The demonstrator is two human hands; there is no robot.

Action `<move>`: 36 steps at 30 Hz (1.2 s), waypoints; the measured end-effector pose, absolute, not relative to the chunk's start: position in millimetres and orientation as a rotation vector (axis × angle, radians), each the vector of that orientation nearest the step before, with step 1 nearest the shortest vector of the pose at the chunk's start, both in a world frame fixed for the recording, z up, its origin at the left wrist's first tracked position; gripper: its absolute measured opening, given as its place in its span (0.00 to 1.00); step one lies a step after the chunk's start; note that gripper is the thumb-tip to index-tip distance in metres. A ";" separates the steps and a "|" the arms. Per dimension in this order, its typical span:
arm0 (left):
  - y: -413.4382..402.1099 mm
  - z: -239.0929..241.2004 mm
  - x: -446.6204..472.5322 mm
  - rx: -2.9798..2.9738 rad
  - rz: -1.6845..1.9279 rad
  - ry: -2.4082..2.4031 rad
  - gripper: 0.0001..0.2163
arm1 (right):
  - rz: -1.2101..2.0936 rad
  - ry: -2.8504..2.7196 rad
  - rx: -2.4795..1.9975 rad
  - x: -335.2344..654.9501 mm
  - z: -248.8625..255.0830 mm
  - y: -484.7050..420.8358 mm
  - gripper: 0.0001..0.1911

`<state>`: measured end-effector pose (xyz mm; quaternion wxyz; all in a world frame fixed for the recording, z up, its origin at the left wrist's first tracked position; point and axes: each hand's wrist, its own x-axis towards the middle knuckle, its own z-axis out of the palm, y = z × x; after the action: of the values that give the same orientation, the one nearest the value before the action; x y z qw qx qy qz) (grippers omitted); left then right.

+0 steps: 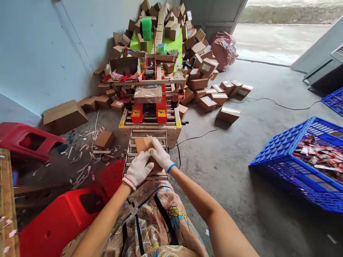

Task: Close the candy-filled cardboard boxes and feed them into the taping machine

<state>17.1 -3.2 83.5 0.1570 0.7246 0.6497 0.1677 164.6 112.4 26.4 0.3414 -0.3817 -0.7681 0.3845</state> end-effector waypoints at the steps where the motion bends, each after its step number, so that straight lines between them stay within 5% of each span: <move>1: -1.3 83.8 13.9 2.002 0.566 1.820 0.35 | 0.951 -2.126 -0.914 170.6 23.1 103.0 0.39; 8: -6.2 82.1 -1.9 1.313 1.140 1.572 0.35 | 0.406 -2.817 -0.684 178.8 38.8 75.6 0.64; 17: -100.4 36.6 -73.4 0.624 1.640 1.843 0.28 | 0.189 -2.679 -1.242 97.6 76.8 226.9 0.42; 21: -204.9 67.5 -135.5 0.522 1.640 2.313 0.25 | 0.126 -2.544 -1.236 66.0 89.8 269.1 0.35; 24: -284.9 134.3 -182.7 0.379 1.401 3.019 0.25 | 0.048 -2.421 -1.164 52.6 67.2 247.3 0.41; 28: -377.2 230.4 -251.3 -0.096 0.578 3.666 0.36 | 0.313 -2.684 -1.068 58.3 16.2 162.2 0.43; 31: -427.4 267.7 -309.1 -0.097 0.195 3.672 0.38 | 0.669 -2.799 -1.083 67.5 -17.5 100.5 0.45; 36: -469.8 279.0 -365.2 0.184 -0.046 3.417 0.21 | 0.786 -2.819 -1.029 82.8 -22.1 49.2 0.40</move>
<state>-365.2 -469.8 279.0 -0.1399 0.0532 0.9886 -0.0133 82.8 49.2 -22.1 0.0196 -0.3315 -0.9086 0.2534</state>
